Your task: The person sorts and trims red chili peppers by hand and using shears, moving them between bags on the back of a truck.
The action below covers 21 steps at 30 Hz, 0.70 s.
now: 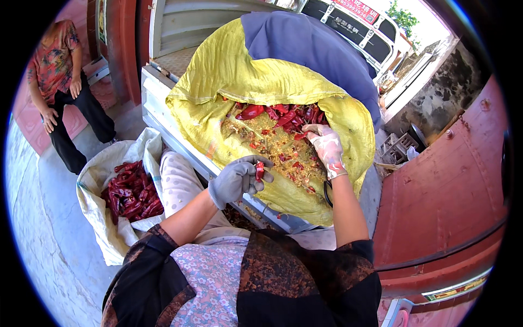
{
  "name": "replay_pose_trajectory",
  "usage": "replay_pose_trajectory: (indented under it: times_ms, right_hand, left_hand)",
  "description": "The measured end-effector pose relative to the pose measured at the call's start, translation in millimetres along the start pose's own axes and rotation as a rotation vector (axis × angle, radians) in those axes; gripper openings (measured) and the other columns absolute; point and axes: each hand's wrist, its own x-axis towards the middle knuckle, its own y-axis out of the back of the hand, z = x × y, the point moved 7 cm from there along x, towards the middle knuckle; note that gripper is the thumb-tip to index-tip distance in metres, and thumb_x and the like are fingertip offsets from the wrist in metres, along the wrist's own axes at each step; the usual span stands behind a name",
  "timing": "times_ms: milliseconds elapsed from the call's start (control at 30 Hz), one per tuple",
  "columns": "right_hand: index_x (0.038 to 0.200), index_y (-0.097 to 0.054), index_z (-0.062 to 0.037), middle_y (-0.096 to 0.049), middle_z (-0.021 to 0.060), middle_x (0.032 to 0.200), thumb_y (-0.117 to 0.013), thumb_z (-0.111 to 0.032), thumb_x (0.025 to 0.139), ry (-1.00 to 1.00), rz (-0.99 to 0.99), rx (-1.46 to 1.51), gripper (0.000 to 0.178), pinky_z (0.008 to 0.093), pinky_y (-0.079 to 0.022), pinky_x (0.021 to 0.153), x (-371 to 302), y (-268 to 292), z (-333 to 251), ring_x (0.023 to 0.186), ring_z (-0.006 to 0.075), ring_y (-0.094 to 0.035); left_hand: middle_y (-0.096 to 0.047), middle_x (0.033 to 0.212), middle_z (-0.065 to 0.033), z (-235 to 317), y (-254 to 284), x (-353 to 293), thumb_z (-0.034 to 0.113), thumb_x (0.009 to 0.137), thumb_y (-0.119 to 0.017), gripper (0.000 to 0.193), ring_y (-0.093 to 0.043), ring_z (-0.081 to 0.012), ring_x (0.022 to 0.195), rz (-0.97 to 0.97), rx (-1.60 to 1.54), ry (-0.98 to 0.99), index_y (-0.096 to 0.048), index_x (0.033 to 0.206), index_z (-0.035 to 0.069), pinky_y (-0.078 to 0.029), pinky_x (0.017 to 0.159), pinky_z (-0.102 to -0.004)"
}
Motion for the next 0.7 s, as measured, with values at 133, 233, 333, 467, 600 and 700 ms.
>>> replay_pose_trajectory:
  times_ms: [133, 233, 333, 467, 600, 700]
  right_hand:
    - [0.089, -0.066, -0.0013, -0.065, 0.001, 0.083, -0.062, -0.004, 0.081, -0.091, -0.008, 0.335, 0.01, 0.0222, -0.045, 0.068, -18, -4, -25, 0.074, 0.0082, -0.057]
    - [0.087, -0.066, -0.0014, -0.063, -0.001, 0.079, -0.064, -0.004, 0.08, -0.134, 0.012, 0.284, 0.008, 0.0201, -0.043, 0.065, -30, -11, -42, 0.071, 0.005, -0.054]
    - [0.087, -0.065, -0.0016, -0.063, -0.0009, 0.079, -0.064, -0.004, 0.08, -0.206, 0.035, 0.271, 0.007, 0.0204, -0.043, 0.065, -38, -12, -52, 0.07, 0.0047, -0.053]
    - [0.087, -0.064, -0.0004, -0.062, -0.001, 0.076, -0.066, -0.01, 0.079, -0.324, 0.031, 0.24, 0.013, 0.0196, -0.041, 0.062, -51, -15, -43, 0.067, 0.0048, -0.052]
    - [0.088, -0.063, -0.0022, -0.057, 0.0006, 0.065, -0.063, -0.014, 0.081, -0.554, -0.08, 0.753, 0.014, 0.0197, -0.032, 0.042, -82, -44, -54, 0.049, 0.0053, -0.046]
    - [0.085, -0.061, -0.0036, -0.055, -0.0001, 0.062, -0.06, -0.015, 0.084, -0.647, -0.041, 0.887, 0.012, 0.0197, -0.028, 0.039, -104, -66, -57, 0.046, 0.0056, -0.044]
  left_hand:
    - [-0.062, 0.094, -0.015, 2, -3, 7, 0.02, 0.088, -0.042, 0.034, -0.06, -0.0172, 0.067, 0.031, -0.019, 0.042, -0.05, 0.114, 0.0, -0.048, 0.054, -0.0246]
    - [-0.061, 0.095, -0.0137, 10, -6, 14, 0.015, 0.088, -0.042, 0.031, -0.061, -0.017, 0.069, -0.014, 0.029, 0.007, -0.05, 0.115, 0.0, -0.049, 0.056, -0.0253]
    - [-0.06, 0.095, -0.0129, 13, -7, 17, 0.01, 0.087, -0.043, 0.03, -0.061, -0.0173, 0.072, -0.04, 0.008, -0.018, -0.05, 0.115, 0.0, -0.049, 0.057, -0.0256]
    - [-0.059, 0.096, -0.0126, 10, -3, 19, 0.006, 0.086, -0.044, 0.031, -0.061, -0.0182, 0.075, 0.01, -0.006, -0.024, -0.049, 0.115, 0.001, -0.049, 0.058, -0.0257]
    - [-0.058, 0.1, -0.0092, 10, -14, 20, 0.004, 0.085, -0.048, 0.034, -0.059, -0.0171, 0.076, 0.056, 0.012, -0.03, -0.048, 0.119, 0.003, -0.049, 0.06, -0.0256]
    - [-0.057, 0.099, -0.0054, 13, -29, 19, 0.005, 0.086, -0.053, 0.034, -0.057, -0.013, 0.073, 0.094, 0.065, -0.074, -0.048, 0.12, 0.004, -0.047, 0.059, -0.0243]
